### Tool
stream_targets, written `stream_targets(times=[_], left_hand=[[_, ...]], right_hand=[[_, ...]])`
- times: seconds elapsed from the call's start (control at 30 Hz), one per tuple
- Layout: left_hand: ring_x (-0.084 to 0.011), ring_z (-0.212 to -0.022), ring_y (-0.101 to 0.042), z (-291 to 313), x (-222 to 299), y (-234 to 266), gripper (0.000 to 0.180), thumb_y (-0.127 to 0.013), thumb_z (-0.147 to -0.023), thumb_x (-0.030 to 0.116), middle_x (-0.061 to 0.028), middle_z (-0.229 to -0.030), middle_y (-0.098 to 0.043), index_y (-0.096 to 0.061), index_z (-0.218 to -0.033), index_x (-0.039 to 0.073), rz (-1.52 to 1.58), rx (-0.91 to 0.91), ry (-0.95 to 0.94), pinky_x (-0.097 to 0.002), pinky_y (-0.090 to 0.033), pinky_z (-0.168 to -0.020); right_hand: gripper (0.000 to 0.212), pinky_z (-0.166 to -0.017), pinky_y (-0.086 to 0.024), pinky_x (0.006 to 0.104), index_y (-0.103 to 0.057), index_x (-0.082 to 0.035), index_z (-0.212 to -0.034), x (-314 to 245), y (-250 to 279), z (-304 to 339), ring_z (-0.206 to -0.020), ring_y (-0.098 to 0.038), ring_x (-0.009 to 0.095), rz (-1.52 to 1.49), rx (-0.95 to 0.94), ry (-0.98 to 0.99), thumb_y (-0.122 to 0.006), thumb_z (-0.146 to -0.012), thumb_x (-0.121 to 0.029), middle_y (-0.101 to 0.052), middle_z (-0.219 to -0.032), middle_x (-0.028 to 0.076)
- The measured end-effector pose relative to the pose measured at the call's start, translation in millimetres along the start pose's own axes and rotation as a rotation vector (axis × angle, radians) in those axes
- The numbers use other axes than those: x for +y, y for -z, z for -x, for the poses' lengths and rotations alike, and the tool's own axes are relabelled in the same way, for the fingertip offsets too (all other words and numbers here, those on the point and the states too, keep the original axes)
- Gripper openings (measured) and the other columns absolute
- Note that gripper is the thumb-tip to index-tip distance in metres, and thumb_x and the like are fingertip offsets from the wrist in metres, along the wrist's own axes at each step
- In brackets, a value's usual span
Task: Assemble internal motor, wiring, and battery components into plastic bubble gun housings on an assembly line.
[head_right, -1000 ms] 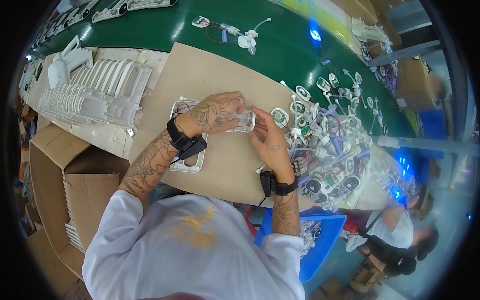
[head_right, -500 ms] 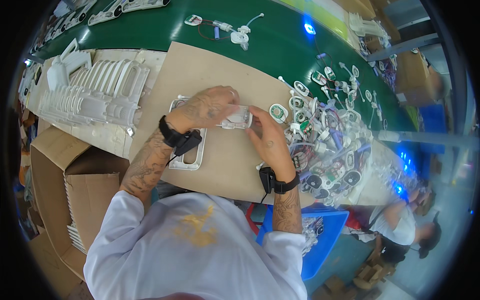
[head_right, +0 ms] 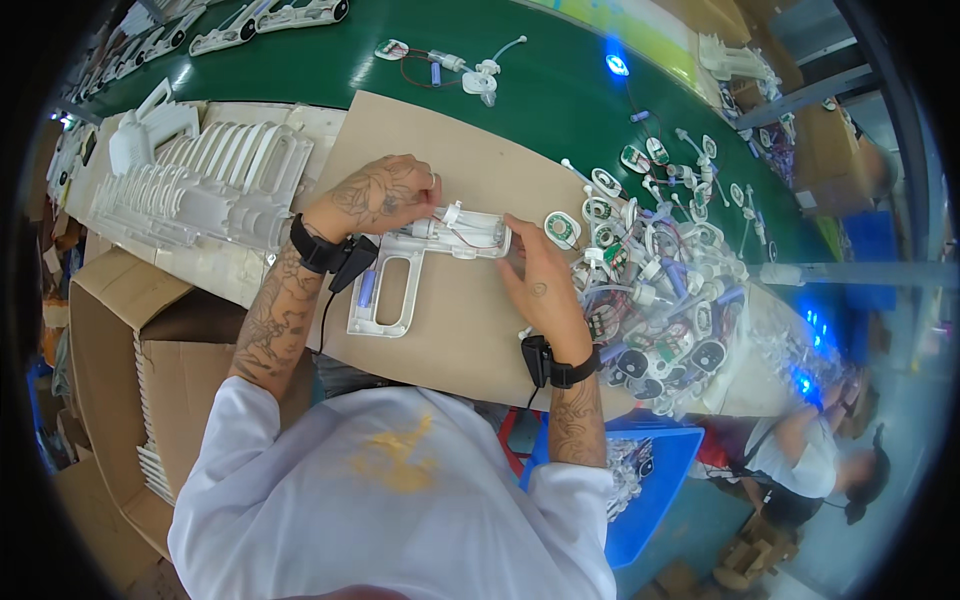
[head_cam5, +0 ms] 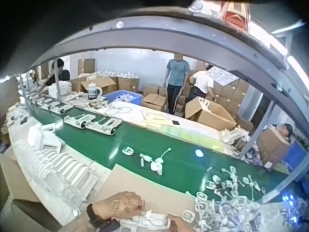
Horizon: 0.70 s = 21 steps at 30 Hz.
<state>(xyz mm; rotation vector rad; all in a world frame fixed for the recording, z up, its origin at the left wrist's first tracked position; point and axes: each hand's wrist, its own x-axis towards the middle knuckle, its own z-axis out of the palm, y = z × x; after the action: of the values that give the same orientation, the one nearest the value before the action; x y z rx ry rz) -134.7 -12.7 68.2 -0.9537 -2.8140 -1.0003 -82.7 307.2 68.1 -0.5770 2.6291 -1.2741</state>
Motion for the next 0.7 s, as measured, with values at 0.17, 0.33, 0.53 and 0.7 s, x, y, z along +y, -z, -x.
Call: stream_targets(times=[0.17, 0.33, 0.53, 0.7], left_hand=[[-0.0319, -0.098, -0.069, -0.9, 1.0, -12.7, 0.01, -0.076, -0.098, 0.017, -0.0093, -0.088, -0.069, -0.071, -0.1, 0.009, -0.125, 0.25, -0.135, -0.0443, -0.054, -0.099], [-0.0325, -0.103, -0.068, -12.0, 39.9, 1.2, 0.013, -0.075, -0.099, 0.02, -0.0085, -0.09, -0.071, -0.071, -0.1, 0.008, 0.025, 0.108, -0.031, -0.0438, -0.055, -0.098], [-0.0321, -0.108, -0.068, -4.7, 62.0, -3.8, 0.016, -0.076, -0.101, 0.023, -0.0075, -0.097, -0.074, -0.078, -0.104, 0.008, 0.098, 0.056, 0.041, -0.0441, -0.056, -0.101], [-0.0322, -0.117, -0.066, 8.6, 26.7, -6.3, 0.013, -0.076, -0.101, 0.021, -0.0083, -0.112, -0.073, -0.08, -0.105, 0.009, 0.011, 0.199, -0.036, -0.0447, -0.055, -0.105]], right_hand=[[0.059, -0.107, -0.058, 0.0481, -0.061, -0.003, -0.152, -12.1, -1.8, -1.4, -0.121, -0.072, 0.041, -0.013, 0.025, 0.025, -0.084, -0.098, -0.013, -0.072, -0.132, 0.021], [0.055, -0.105, -0.056, 0.0476, -0.065, -0.001, -0.147, -28.7, -5.1, -14.1, -0.122, -0.069, 0.038, 0.142, 0.236, 0.171, -0.085, -0.099, -0.019, -0.075, -0.125, 0.018], [0.04, -0.102, -0.056, 0.0454, -0.076, -0.003, -0.134, -31.5, -11.5, -29.2, -0.116, -0.069, 0.035, 0.052, 0.118, 0.088, -0.084, -0.098, -0.019, -0.078, -0.117, 0.015], [0.031, -0.104, -0.055, 0.0457, -0.08, -0.006, -0.126, -29.7, -1.3, -26.6, -0.116, -0.068, 0.035, -0.007, 0.062, 0.047, -0.082, -0.095, -0.012, -0.078, -0.115, 0.014]])
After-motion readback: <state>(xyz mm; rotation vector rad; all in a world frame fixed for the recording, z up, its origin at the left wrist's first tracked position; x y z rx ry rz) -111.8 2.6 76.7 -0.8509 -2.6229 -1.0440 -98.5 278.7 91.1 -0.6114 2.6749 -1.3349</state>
